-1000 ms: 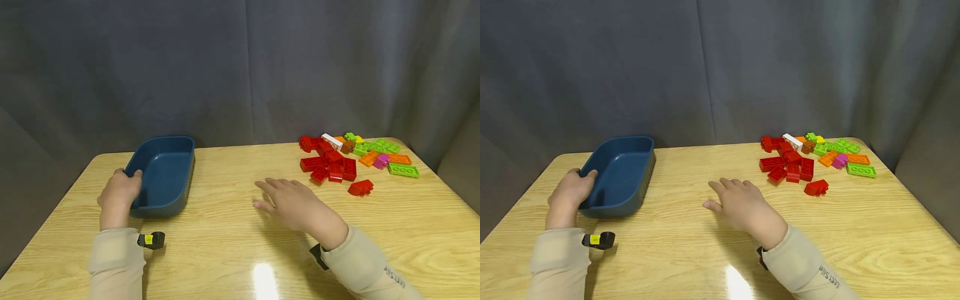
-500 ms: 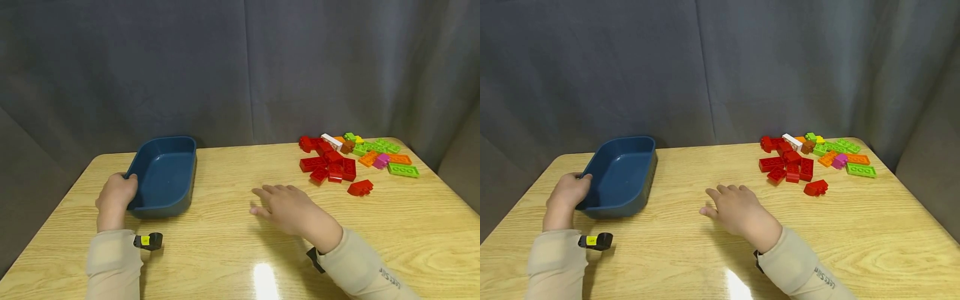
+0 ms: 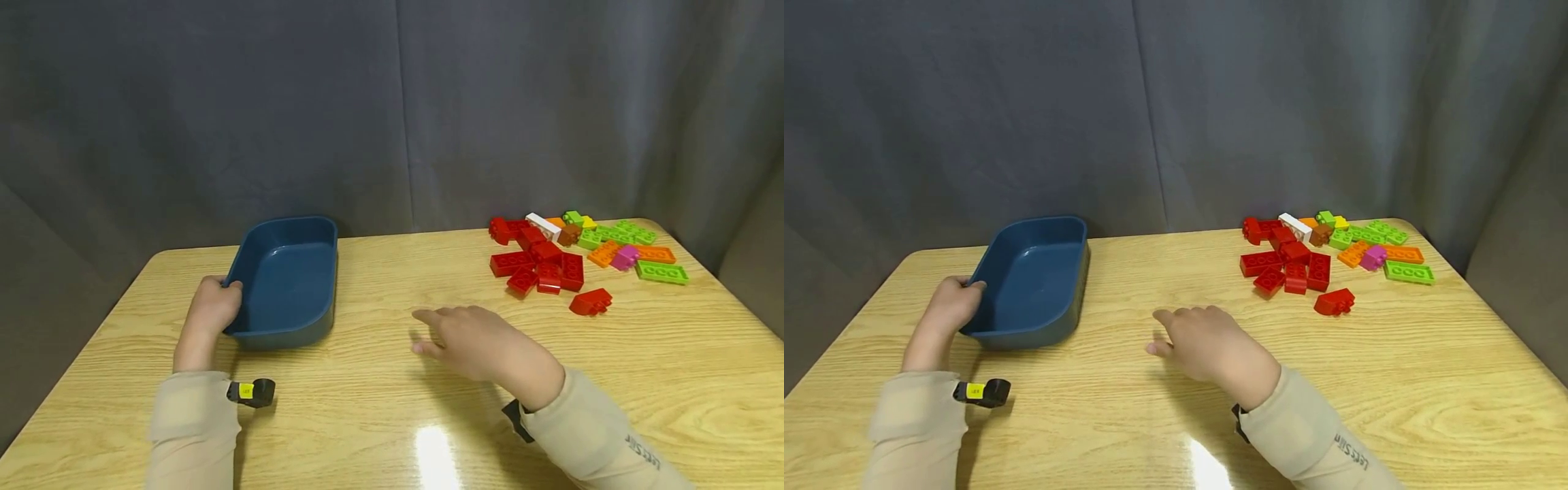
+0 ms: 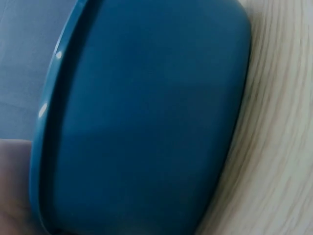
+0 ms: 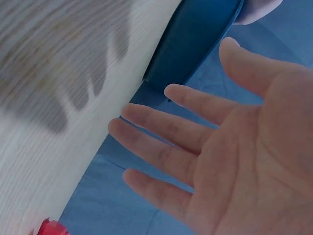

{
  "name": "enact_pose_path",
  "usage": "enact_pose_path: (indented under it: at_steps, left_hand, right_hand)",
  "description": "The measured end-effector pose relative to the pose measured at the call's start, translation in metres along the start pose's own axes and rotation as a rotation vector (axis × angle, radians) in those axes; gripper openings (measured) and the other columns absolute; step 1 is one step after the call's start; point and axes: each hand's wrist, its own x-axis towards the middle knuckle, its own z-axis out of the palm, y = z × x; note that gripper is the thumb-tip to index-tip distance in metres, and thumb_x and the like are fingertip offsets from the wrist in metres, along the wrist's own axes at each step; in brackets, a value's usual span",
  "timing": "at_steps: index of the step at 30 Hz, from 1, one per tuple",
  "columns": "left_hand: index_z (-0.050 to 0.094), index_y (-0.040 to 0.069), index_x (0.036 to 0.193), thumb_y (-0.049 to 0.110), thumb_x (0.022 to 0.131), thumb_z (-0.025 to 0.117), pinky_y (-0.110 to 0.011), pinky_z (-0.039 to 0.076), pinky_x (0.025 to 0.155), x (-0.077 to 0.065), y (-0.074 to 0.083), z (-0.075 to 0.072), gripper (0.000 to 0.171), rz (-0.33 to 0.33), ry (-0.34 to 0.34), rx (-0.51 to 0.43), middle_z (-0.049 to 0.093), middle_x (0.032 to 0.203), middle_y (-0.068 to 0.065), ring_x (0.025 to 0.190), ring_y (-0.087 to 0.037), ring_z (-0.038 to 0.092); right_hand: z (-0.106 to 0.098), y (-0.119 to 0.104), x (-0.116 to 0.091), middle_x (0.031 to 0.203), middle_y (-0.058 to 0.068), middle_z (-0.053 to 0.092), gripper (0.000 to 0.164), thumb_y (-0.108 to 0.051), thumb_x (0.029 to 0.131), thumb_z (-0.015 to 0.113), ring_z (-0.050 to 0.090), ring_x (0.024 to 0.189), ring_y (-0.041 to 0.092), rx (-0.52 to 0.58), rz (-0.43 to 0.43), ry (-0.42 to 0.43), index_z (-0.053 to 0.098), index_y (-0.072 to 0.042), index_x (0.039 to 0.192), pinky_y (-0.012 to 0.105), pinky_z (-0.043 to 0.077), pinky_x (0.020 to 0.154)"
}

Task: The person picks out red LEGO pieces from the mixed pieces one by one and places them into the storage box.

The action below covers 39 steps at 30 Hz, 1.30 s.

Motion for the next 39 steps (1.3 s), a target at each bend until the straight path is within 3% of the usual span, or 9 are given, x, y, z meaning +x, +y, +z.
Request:
enact_pose_path:
  at_steps: [8, 13, 20, 27, 30, 33, 36, 39]
  left_hand:
    - [0.017, -0.014, 0.142, 0.022, 0.098, 0.029, -0.06, 0.033, 0.109, 0.004, 0.005, 0.015, 0.058, -0.068, 0.019, -0.098, 0.031, 0.143, -0.04, 0.129, -0.047, 0.035]
    - [0.019, -0.013, 0.143, 0.023, 0.099, 0.026, -0.058, 0.032, 0.11, 0.005, 0.012, 0.02, 0.057, -0.058, 0.012, -0.162, 0.031, 0.145, -0.038, 0.13, -0.045, 0.034]
    - [0.012, -0.004, 0.149, 0.029, 0.101, 0.019, -0.052, 0.024, 0.117, 0.006, 0.019, 0.023, 0.059, -0.098, -0.122, -0.398, 0.016, 0.156, -0.028, 0.137, -0.039, 0.023]
    - [0.02, 0.0, 0.148, 0.02, 0.099, 0.026, -0.046, 0.023, 0.118, 0.005, 0.019, 0.026, 0.054, -0.106, -0.124, -0.523, 0.018, 0.157, -0.021, 0.14, -0.033, 0.023]
    - [0.025, 0.001, 0.148, 0.019, 0.099, 0.031, -0.039, 0.034, 0.113, 0.003, 0.02, 0.029, 0.052, -0.094, -0.136, -0.539, 0.024, 0.156, -0.019, 0.137, -0.028, 0.031]
    - [0.029, 0.004, 0.147, 0.021, 0.098, 0.034, -0.024, 0.048, 0.093, 0.003, 0.021, 0.032, 0.052, -0.076, -0.155, -0.503, 0.033, 0.153, -0.018, 0.123, -0.02, 0.049]
    - [0.03, 0.007, 0.147, 0.022, 0.098, 0.038, -0.012, 0.046, 0.075, 0.004, 0.024, 0.036, 0.053, -0.052, -0.174, -0.476, 0.036, 0.151, -0.017, 0.114, -0.016, 0.053]
    - [0.029, 0.01, 0.148, 0.022, 0.096, 0.042, -0.017, 0.046, 0.079, 0.005, 0.026, 0.04, 0.055, -0.04, -0.186, -0.484, 0.035, 0.152, -0.018, 0.119, -0.024, 0.049]
  right_hand:
    - [-0.001, 0.005, 0.0, 0.136, 0.016, 0.057, 0.059, -0.042, 0.092, 0.052, 0.052, 0.121, 0.033, -0.009, -0.008, 0.013, 0.044, -0.01, 0.141, 0.053, 0.04, 0.106]
    - [-0.002, 0.009, 0.0, 0.132, 0.018, 0.06, 0.059, -0.041, 0.091, 0.053, 0.056, 0.117, 0.033, -0.018, -0.018, 0.035, 0.044, -0.009, 0.14, 0.053, 0.044, 0.103]
    - [-0.003, 0.011, 0.0, 0.133, 0.017, 0.06, 0.06, -0.042, 0.091, 0.052, 0.056, 0.117, 0.032, -0.022, -0.009, 0.036, 0.044, -0.01, 0.141, 0.052, 0.045, 0.102]
    - [-0.003, 0.011, 0.001, 0.132, 0.017, 0.06, 0.06, -0.041, 0.091, 0.052, 0.056, 0.116, 0.033, -0.029, -0.007, 0.024, 0.044, -0.009, 0.141, 0.052, 0.044, 0.103]
    - [-0.003, 0.011, 0.001, 0.132, 0.017, 0.061, 0.06, -0.042, 0.091, 0.053, 0.057, 0.115, 0.032, -0.036, -0.003, 0.029, 0.044, -0.01, 0.141, 0.052, 0.045, 0.102]
    - [-0.003, 0.013, 0.001, 0.13, 0.017, 0.062, 0.06, -0.042, 0.091, 0.054, 0.058, 0.113, 0.032, -0.047, -0.005, 0.041, 0.045, -0.01, 0.14, 0.051, 0.046, 0.101]
    - [-0.003, 0.013, 0.001, 0.129, 0.016, 0.063, 0.059, -0.041, 0.09, 0.054, 0.059, 0.111, 0.032, -0.05, -0.01, 0.048, 0.045, -0.009, 0.14, 0.051, 0.047, 0.1]
    - [-0.003, 0.013, 0.001, 0.129, 0.016, 0.063, 0.059, -0.041, 0.09, 0.054, 0.06, 0.111, 0.031, -0.047, -0.008, 0.046, 0.045, -0.009, 0.14, 0.051, 0.047, 0.101]
